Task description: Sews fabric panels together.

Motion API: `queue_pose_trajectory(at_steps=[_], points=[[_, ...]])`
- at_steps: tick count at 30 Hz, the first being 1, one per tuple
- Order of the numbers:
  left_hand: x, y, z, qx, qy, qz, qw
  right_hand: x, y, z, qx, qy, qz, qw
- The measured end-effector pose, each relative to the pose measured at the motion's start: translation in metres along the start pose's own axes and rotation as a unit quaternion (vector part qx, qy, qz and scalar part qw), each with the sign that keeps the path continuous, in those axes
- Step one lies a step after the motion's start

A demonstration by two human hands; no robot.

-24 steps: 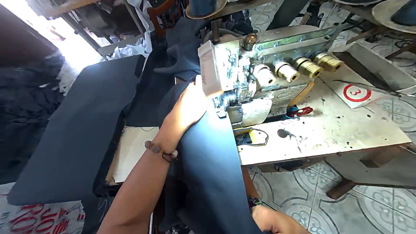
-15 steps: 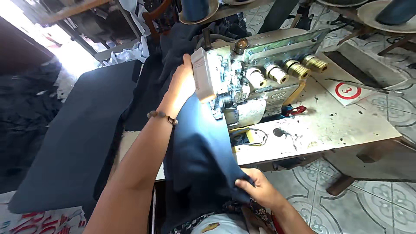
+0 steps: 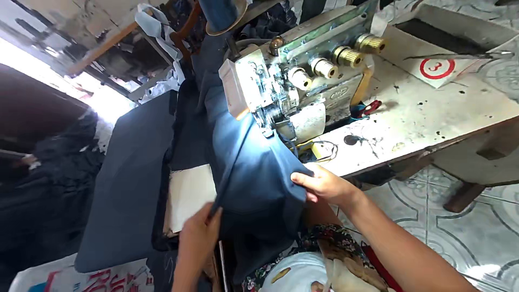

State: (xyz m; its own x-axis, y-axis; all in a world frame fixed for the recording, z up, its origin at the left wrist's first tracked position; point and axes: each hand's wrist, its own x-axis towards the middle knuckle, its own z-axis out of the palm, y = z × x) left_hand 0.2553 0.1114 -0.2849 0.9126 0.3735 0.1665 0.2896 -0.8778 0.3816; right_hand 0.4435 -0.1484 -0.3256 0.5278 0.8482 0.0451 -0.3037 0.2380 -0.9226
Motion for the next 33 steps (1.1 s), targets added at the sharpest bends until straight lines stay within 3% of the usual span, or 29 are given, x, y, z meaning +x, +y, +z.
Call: queue_pose_trajectory(at_steps=[5,7,10,13,15,17,19,21,23,27,29,30,31,33], points=[[0.106,0.010,-0.043,-0.140,-0.001,-0.111,0.984,0.033,-0.001,0.039,0.230,0.079,-0.029,0.970],[0.151,0.019,-0.050,-0.189,-0.003,-0.121,0.974,0.043,-0.006,0.052,0.281,0.106,-0.028,0.953],[0.201,0.031,-0.049,-0.180,-0.001,-0.073,0.981,0.049,-0.009,0.059,0.223,0.102,-0.029,0.969],[0.219,0.029,-0.040,-0.109,0.032,0.034,0.993,0.049,-0.004,0.047,0.046,0.084,-0.047,0.994],[0.222,0.018,-0.034,-0.083,-0.015,0.080,0.993,0.043,0.005,0.032,-0.144,0.117,-0.094,0.978],[0.197,0.009,-0.043,0.020,-0.118,0.067,0.991,0.035,0.018,0.016,-0.293,0.169,-0.153,0.929],[0.143,0.006,-0.051,0.105,-0.213,0.053,0.970,0.029,0.025,0.005,-0.334,0.192,-0.197,0.901],[0.092,0.016,-0.038,0.149,-0.305,0.021,0.940,0.027,0.029,0.001,-0.328,0.184,-0.218,0.901],[0.087,0.023,-0.021,0.198,-0.410,-0.041,0.889,0.029,0.032,0.001,-0.342,0.165,-0.221,0.898],[0.179,-0.022,-0.015,0.129,-0.350,0.005,0.928,0.035,0.040,0.003,-0.430,0.154,-0.224,0.861],[0.225,-0.008,-0.028,0.064,-0.283,-0.107,0.951,0.035,0.042,0.002,-0.500,0.151,-0.245,0.817],[0.243,-0.006,-0.029,0.022,-0.205,-0.160,0.965,0.035,0.043,0.001,-0.536,0.145,-0.248,0.794],[0.265,-0.017,-0.018,0.031,-0.133,-0.160,0.978,0.036,0.045,0.001,-0.568,0.139,-0.247,0.773],[0.311,-0.047,0.010,0.156,-0.113,-0.156,0.969,0.037,0.047,0.000,-0.605,0.140,-0.242,0.746]])
